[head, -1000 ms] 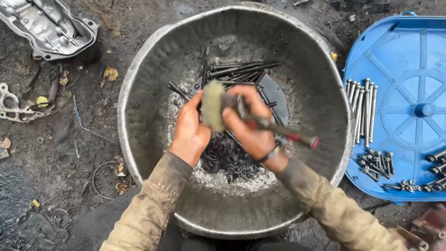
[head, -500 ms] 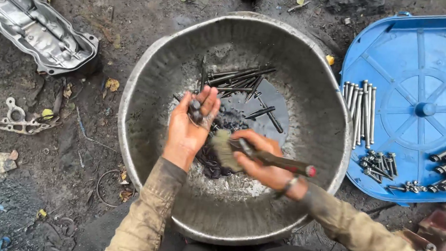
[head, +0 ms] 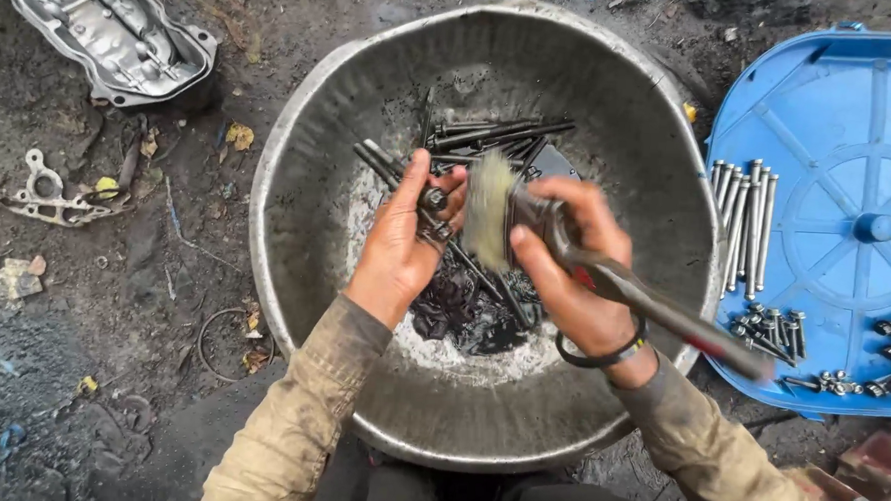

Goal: The person cleans metal bolts in a basin of liquid using a brush and a cloth, then places the clean bolts onto a blue plastic lid.

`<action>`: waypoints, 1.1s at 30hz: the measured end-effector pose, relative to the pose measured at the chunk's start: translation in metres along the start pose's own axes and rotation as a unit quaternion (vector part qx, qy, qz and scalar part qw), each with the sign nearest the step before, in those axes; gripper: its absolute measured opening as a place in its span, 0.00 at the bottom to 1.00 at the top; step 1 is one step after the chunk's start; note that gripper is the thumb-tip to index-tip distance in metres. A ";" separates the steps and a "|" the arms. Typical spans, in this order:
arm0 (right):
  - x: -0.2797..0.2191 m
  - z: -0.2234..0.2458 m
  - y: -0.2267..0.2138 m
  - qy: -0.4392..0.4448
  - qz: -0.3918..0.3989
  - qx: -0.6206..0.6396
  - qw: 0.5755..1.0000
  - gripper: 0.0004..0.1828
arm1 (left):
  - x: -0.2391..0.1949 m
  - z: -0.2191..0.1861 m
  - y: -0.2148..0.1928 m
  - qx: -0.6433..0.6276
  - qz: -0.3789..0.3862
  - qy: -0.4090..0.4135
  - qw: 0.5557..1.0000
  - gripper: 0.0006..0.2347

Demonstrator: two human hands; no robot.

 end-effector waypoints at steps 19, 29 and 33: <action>0.004 0.032 0.023 -0.206 0.097 -0.280 0.933 0.19 | -0.031 0.027 0.002 0.074 -0.044 -0.069 0.994 0.15; -0.017 -0.101 0.026 0.100 0.246 -0.381 0.885 0.25 | -0.017 0.024 -0.038 0.068 -0.023 -0.119 0.990 0.10; -0.012 -0.060 0.040 -0.037 0.226 -0.128 0.965 0.24 | -0.019 0.017 -0.039 0.120 -0.031 -0.103 0.987 0.09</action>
Point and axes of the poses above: each hand's wrist, its own x-axis towards the middle knuckle, its own y-axis out of the palm, z = x × y, the point moved 10 cm from there along x, towards the middle knuckle, and after that the axes turned 6 degrees about z, right-handed, at the moved point
